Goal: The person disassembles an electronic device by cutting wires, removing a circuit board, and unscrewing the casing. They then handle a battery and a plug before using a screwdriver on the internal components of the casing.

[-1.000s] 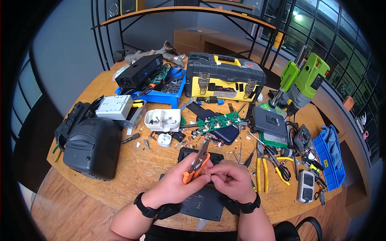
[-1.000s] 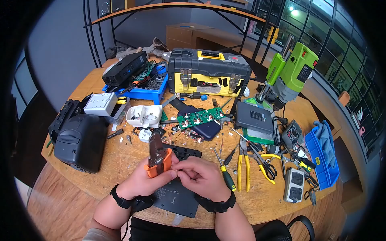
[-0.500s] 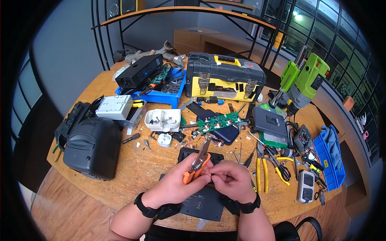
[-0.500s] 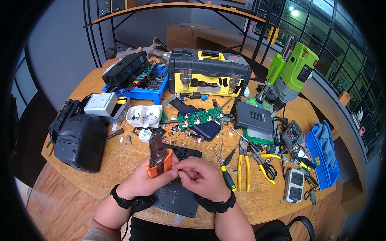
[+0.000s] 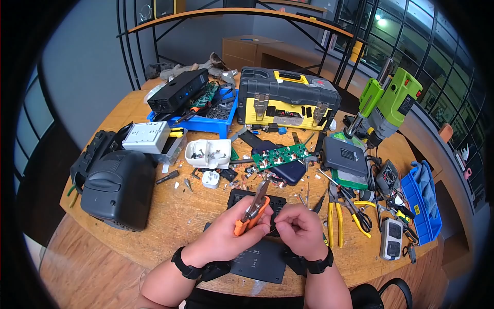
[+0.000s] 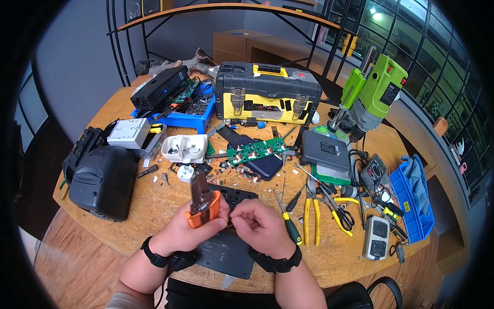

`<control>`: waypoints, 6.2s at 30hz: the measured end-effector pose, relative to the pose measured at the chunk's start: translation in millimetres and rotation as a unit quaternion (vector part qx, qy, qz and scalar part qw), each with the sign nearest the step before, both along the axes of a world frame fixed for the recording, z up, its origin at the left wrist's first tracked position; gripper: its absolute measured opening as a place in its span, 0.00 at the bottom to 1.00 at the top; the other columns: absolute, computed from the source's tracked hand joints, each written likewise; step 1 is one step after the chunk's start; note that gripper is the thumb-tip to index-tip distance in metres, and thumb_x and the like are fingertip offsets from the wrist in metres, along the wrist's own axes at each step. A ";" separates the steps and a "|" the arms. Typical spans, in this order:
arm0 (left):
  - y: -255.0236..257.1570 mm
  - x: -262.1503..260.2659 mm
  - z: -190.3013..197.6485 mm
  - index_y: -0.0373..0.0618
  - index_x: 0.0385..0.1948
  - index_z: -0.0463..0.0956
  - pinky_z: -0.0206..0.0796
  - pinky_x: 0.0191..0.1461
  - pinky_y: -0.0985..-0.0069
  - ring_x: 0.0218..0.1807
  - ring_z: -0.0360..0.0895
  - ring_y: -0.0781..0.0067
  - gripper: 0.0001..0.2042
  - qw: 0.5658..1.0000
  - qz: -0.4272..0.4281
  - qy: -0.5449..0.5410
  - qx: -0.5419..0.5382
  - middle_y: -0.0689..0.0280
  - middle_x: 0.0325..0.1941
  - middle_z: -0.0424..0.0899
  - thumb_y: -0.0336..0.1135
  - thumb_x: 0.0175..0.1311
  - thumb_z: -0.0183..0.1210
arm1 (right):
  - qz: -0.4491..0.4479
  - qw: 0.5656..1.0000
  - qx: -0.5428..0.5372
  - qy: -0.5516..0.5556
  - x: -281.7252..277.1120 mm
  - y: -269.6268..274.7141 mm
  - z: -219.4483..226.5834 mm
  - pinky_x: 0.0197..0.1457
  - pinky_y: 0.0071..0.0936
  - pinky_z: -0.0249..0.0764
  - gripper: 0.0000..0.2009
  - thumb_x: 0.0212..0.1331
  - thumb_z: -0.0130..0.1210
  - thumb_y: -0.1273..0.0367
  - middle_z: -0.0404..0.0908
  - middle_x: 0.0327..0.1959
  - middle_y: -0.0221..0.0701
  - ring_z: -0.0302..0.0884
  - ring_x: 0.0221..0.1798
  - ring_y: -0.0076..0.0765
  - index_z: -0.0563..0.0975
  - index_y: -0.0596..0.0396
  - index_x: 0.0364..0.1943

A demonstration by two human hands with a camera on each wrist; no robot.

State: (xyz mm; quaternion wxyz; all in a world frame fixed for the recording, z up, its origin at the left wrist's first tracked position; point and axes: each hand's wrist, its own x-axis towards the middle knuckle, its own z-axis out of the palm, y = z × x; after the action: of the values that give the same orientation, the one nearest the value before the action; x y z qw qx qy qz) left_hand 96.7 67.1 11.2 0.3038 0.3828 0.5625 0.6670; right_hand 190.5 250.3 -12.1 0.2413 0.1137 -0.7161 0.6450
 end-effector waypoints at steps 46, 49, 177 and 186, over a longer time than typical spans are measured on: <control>2.7 2.9 1.0 0.42 0.51 0.72 0.69 0.52 0.77 0.47 0.75 0.80 0.11 0.998 0.028 -0.042 0.049 0.69 0.44 0.78 0.22 0.71 0.58 | -0.022 0.994 0.110 0.014 -0.3 7.5 7.0 0.26 0.16 0.63 0.12 0.56 0.69 0.79 0.74 0.27 0.23 0.66 0.25 0.14 0.80 0.56 0.42; 2.6 2.6 1.6 0.42 0.51 0.71 0.68 0.53 0.77 0.47 0.74 0.81 0.11 0.998 0.025 -0.036 0.046 0.69 0.44 0.78 0.22 0.71 0.58 | -0.035 0.992 0.120 0.017 -0.1 5.9 9.2 0.26 0.16 0.64 0.12 0.55 0.70 0.78 0.74 0.27 0.23 0.68 0.24 0.15 0.80 0.55 0.40; 12.2 -45.0 101.5 0.38 0.36 0.87 0.78 0.42 0.74 0.38 0.89 0.67 0.04 0.950 0.098 0.290 0.055 0.61 0.35 0.91 0.24 0.60 0.71 | -0.102 0.986 0.091 0.099 -27.7 14.7 109.4 0.24 0.14 0.55 0.13 0.53 0.68 0.82 0.77 0.28 0.24 0.63 0.23 0.11 0.81 0.58 0.43; 12.6 -41.2 102.8 0.39 0.36 0.88 0.78 0.41 0.74 0.38 0.89 0.67 0.04 0.949 0.084 0.299 0.057 0.61 0.36 0.91 0.24 0.60 0.71 | -0.094 0.972 0.185 0.112 -26.0 14.6 120.5 0.23 0.15 0.58 0.11 0.52 0.69 0.81 0.78 0.29 0.25 0.68 0.23 0.12 0.83 0.56 0.39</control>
State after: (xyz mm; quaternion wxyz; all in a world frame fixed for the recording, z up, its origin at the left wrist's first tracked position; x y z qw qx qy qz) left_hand 55.5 79.7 114.0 0.0421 0.5324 0.6184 0.5766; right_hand 164.6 264.9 108.4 0.3538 0.1602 -0.7990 0.4591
